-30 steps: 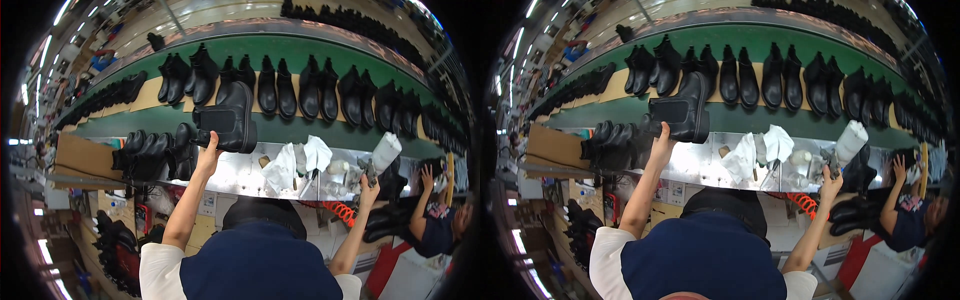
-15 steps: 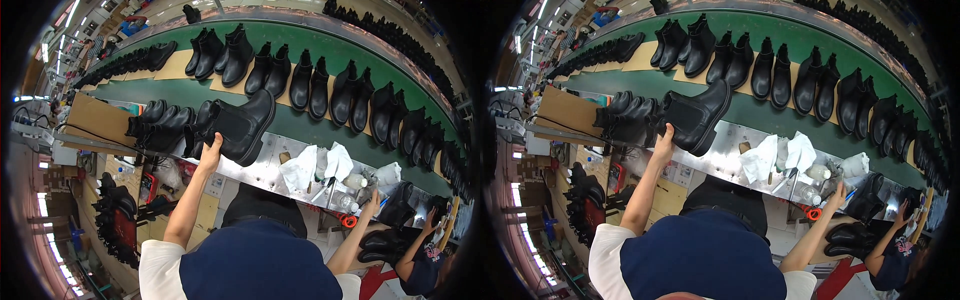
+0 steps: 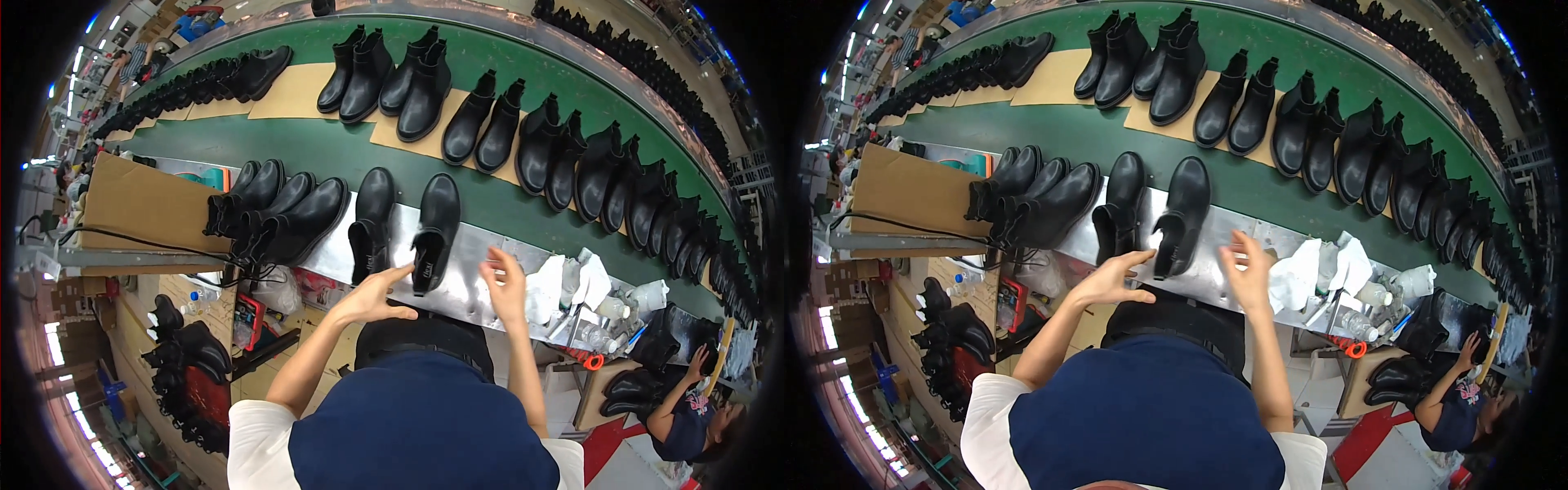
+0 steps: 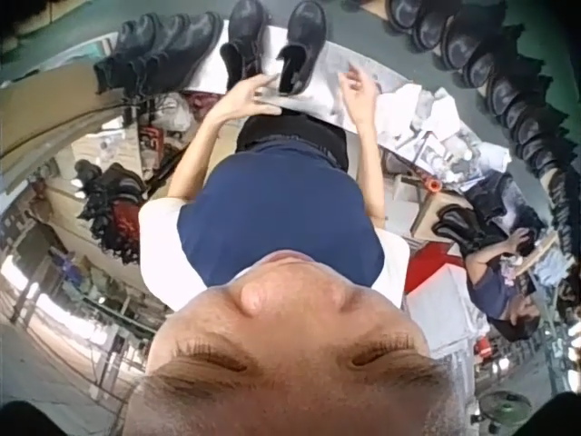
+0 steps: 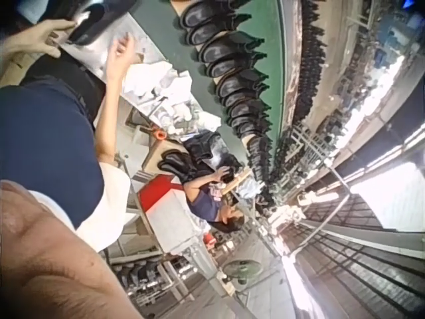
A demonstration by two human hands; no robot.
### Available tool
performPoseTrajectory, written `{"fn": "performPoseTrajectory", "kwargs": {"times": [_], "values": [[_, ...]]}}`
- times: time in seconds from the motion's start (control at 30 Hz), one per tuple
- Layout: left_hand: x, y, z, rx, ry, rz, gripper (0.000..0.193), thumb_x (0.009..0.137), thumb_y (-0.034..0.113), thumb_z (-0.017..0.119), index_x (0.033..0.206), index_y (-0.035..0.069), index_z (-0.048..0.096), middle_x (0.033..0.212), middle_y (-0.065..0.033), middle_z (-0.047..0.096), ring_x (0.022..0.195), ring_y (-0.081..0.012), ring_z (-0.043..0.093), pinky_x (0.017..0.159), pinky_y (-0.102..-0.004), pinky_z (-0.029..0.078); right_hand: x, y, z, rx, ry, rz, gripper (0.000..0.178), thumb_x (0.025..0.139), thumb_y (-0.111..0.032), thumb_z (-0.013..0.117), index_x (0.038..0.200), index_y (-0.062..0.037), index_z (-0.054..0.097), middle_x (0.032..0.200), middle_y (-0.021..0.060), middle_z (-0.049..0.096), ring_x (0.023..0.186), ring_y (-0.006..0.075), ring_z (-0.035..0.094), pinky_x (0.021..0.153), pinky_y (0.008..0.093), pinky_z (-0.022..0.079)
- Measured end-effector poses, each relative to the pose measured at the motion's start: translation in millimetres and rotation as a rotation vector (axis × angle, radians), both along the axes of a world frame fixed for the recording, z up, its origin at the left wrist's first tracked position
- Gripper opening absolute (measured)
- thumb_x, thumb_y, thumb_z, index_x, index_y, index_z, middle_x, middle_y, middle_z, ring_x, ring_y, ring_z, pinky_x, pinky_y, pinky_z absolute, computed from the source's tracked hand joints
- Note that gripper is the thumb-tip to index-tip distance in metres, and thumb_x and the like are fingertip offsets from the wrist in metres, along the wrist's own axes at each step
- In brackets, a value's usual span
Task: Inspecting and cleaning black boots on a production line.
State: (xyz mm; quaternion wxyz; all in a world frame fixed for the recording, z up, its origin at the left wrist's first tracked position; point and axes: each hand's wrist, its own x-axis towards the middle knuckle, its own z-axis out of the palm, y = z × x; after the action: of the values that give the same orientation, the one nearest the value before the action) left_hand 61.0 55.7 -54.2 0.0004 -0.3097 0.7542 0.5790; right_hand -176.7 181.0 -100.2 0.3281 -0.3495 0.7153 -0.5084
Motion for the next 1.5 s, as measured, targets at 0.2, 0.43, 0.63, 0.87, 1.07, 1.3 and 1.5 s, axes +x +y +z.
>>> {"fn": "performPoseTrajectory", "kwargs": {"times": [0.2,0.43,0.63,0.87,1.07,1.3,1.5], "values": [[37,-57,1,-0.378,-0.056,0.631,0.044,0.076,0.021,0.071,0.11,-0.003,0.057,0.092,-0.0151,0.063,0.08,-0.0203,0.062,0.072,-0.033,0.05,55,-54,2,0.249,0.201,0.169,0.065,0.081,-0.032,0.066,0.128,0.0073,0.042,0.118,0.0247,0.052,0.103,0.034,0.057,0.087,0.0394,0.047],[34,-65,-70,-0.447,-0.09,0.438,0.052,0.072,0.004,0.045,0.122,-0.008,0.047,0.098,-0.0296,0.06,0.084,-0.0408,0.061,0.081,-0.0419,0.046,61,-72,-2,0.317,0.142,0.162,0.046,0.091,-0.017,0.046,0.127,0.0103,0.041,0.117,0.0315,0.052,0.109,0.0419,0.052,0.093,0.0407,0.042],[-1,-20,-16,-0.732,0.059,0.688,0.04,0.077,0.007,0.059,0.111,-0.011,0.05,0.1,-0.0278,0.058,0.088,-0.0387,0.059,0.075,-0.0414,0.047,77,-63,-23,0.164,0.187,0.172,0.054,0.091,-0.028,0.051,0.127,0.0113,0.04,0.118,0.0308,0.053,0.107,0.0383,0.056,0.091,0.0389,0.044],[-39,-39,-62,-0.215,-0.237,0.636,0.039,0.077,0.015,0.066,0.108,-0.007,0.057,0.1,-0.0226,0.064,0.095,-0.0273,0.063,0.081,-0.0362,0.048,38,-28,-39,0.187,-0.207,0.115,0.051,0.09,-0.033,0.055,0.124,0.0042,0.049,0.105,0.0225,0.062,0.088,0.0235,0.064,0.075,0.0308,0.05],[3,-87,-67,0.53,0.283,0.877,0.031,0.08,0.008,0.059,0.109,-0.001,0.058,0.099,-0.0132,0.064,0.088,-0.0238,0.064,0.076,-0.0372,0.053,-13,23,-76,0.308,-0.109,-0.022,0.04,0.088,-0.026,0.058,0.113,0.0038,0.057,0.083,0.0158,0.067,0.076,0.0208,0.065,0.069,0.0312,0.05],[-8,-97,-16,0.359,0.323,0.947,0.032,0.08,0.007,0.057,0.111,-0.001,0.056,0.101,-0.0132,0.064,0.088,-0.024,0.064,0.076,-0.0374,0.054,-33,38,-110,0.348,-0.119,-0.006,0.038,0.087,-0.026,0.058,0.11,0.0043,0.059,0.085,0.0182,0.067,0.079,0.0246,0.066,0.072,0.0329,0.05],[-10,-126,20,0.268,0.452,1.081,0.033,0.08,0.007,0.056,0.112,0.0,0.055,0.102,-0.0133,0.063,0.088,-0.0242,0.064,0.075,-0.0376,0.054,-29,8,-125,0.322,-0.138,0.046,0.035,0.086,-0.028,0.058,0.103,0.0027,0.062,0.077,0.0155,0.066,0.071,0.0228,0.063,0.067,0.0318,0.049]]}}
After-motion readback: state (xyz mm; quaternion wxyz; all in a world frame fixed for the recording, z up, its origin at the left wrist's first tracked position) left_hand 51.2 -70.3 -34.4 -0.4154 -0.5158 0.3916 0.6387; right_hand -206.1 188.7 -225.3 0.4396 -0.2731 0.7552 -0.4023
